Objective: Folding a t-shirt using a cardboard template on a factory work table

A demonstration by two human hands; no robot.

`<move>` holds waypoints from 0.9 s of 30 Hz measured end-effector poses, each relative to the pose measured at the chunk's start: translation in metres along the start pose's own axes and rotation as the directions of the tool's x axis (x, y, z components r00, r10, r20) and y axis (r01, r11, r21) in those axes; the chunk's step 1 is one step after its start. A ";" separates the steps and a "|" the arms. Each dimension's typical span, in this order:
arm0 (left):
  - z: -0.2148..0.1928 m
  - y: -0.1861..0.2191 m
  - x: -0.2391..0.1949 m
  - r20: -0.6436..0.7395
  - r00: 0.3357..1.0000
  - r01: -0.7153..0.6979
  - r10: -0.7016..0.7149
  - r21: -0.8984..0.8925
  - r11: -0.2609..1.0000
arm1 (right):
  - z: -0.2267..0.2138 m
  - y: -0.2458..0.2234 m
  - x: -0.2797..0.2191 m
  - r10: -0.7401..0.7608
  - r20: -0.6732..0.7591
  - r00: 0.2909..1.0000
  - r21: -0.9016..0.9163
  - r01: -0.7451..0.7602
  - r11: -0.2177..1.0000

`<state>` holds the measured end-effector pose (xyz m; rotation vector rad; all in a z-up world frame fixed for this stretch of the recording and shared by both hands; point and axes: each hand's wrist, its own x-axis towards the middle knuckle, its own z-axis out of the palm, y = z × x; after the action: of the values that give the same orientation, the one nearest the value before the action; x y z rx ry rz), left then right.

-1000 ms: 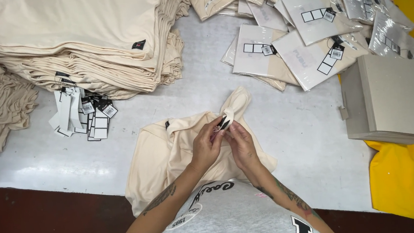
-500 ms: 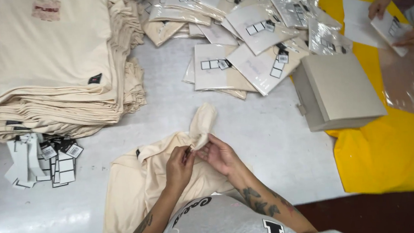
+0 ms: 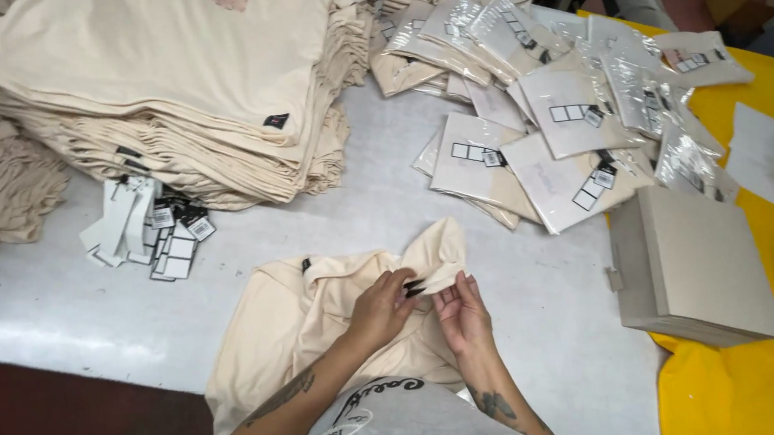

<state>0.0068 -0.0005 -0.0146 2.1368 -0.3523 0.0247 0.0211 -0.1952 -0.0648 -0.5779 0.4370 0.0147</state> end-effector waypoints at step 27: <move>0.003 0.013 -0.001 -0.230 0.967 -0.121 0.106 -0.055 0.991 | -0.004 0.022 -0.005 -0.041 -0.010 0.999 -0.137 0.039 0.990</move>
<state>0.0019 -0.0091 -0.0057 2.0185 -0.3349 0.3166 0.0125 -0.1778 -0.0775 -0.7221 0.4394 0.0028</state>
